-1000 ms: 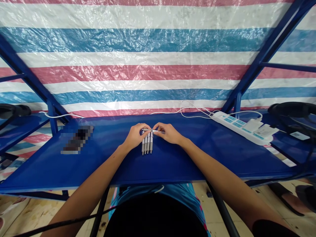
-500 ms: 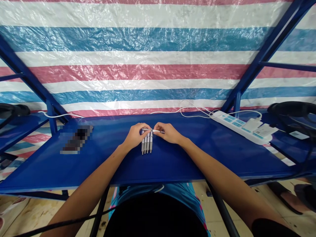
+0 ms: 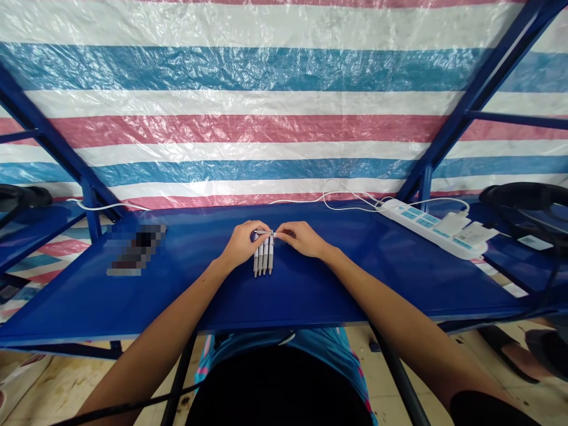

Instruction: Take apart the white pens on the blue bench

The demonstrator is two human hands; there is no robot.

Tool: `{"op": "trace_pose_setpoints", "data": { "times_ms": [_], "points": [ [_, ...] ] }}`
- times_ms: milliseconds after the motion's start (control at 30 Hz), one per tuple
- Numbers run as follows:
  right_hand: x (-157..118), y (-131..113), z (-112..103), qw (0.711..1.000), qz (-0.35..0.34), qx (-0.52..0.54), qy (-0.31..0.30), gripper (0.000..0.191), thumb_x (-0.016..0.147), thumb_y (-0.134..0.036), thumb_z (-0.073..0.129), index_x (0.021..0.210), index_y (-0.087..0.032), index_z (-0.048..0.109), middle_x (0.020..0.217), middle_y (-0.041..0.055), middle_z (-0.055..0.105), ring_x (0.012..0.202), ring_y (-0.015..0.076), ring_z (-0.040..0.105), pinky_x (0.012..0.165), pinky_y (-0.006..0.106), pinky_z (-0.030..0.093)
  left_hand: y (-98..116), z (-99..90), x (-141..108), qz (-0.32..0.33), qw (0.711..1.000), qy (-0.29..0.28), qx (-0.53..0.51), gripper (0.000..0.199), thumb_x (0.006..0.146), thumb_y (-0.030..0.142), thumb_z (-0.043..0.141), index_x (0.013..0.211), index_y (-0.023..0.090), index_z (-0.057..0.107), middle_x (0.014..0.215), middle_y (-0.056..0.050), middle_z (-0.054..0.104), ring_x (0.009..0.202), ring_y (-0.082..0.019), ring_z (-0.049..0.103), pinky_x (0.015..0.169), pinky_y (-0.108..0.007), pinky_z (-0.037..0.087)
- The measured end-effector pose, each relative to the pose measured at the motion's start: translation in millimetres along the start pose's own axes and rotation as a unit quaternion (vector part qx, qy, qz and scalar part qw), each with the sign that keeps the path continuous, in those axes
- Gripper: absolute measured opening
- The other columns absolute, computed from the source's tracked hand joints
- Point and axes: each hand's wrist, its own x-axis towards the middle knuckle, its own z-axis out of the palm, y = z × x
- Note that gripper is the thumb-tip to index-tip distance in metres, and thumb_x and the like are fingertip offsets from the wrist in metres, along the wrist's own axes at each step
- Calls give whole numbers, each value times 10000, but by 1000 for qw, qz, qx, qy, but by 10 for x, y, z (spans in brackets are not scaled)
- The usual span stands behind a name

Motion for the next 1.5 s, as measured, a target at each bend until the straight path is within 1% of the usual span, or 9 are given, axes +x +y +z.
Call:
{"op": "trace_pose_setpoints", "data": {
  "times_ms": [167, 333, 467, 700, 1033, 1200, 1333, 1500],
  "points": [
    [-12, 6, 16, 999, 12, 33, 3, 111, 936, -308, 643, 901, -203, 652, 829, 23, 714, 740, 168, 623, 709, 282, 467, -1, 9, 5, 4, 1000, -4, 4, 152, 936, 307, 617, 927, 214, 737, 903, -48, 774, 869, -220, 701, 869, -335, 557],
    [-22, 15, 31, 998, 29, 46, 5, 87, 896, -254, 650, 920, -222, 572, 734, -23, 664, 665, 159, 602, 679, 279, 450, 6, 11, 4, 2, 1000, -3, 5, 151, 939, 304, 614, 934, 219, 738, 896, -45, 774, 861, -220, 697, 855, -334, 557],
    [-25, -13, 21, 999, 35, 41, 1, 95, 900, -253, 642, 933, -225, 558, 685, -48, 621, 629, 150, 573, 662, 271, 422, 4, 7, 5, 4, 1000, -2, 3, 147, 938, 299, 614, 930, 216, 736, 896, -44, 774, 859, -220, 695, 848, -333, 555],
    [-18, -42, 14, 999, 44, 28, -7, 50, 908, -230, 637, 923, -214, 592, 684, -47, 610, 634, 139, 559, 653, 256, 406, -4, 14, 2, 6, 1000, -1, 8, 156, 945, 303, 610, 936, 212, 737, 896, -45, 773, 857, -218, 692, 850, -331, 551],
    [-21, 3, -45, 999, 40, 1, -7, 41, 925, -237, 641, 935, -203, 662, 734, -15, 674, 665, 143, 593, 678, 258, 434, -24, 27, 14, -3, 1000, 2, 7, 137, 933, 286, 622, 933, 215, 739, 913, -45, 778, 874, -219, 697, 852, -333, 557],
    [-21, 11, -82, 999, 42, -18, 0, 42, 922, -227, 654, 921, -198, 684, 728, -7, 685, 668, 146, 610, 678, 259, 435, -32, 45, 34, -12, 1000, -11, 10, 135, 931, 269, 618, 937, 213, 741, 904, -46, 777, 865, -218, 701, 845, -334, 556],
    [-20, -10, -124, 998, 57, -27, -4, 51, 924, -222, 654, 923, -195, 698, 735, 1, 703, 675, 150, 630, 680, 260, 444, -41, 56, 58, -9, 1000, -14, 12, 129, 935, 259, 620, 953, 213, 739, 922, -49, 778, 883, -220, 706, 854, -338, 561],
    [-32, 24, -244, 996, 72, -51, -3, 91, 925, -232, 650, 939, -200, 734, 778, 22, 739, 721, 169, 671, 703, 269, 468, -42, 88, 181, -3, 999, -41, 17, 94, 919, 220, 651, 942, 212, 742, 907, -45, 776, 898, -215, 710, 866, -334, 569]
  ]
}}
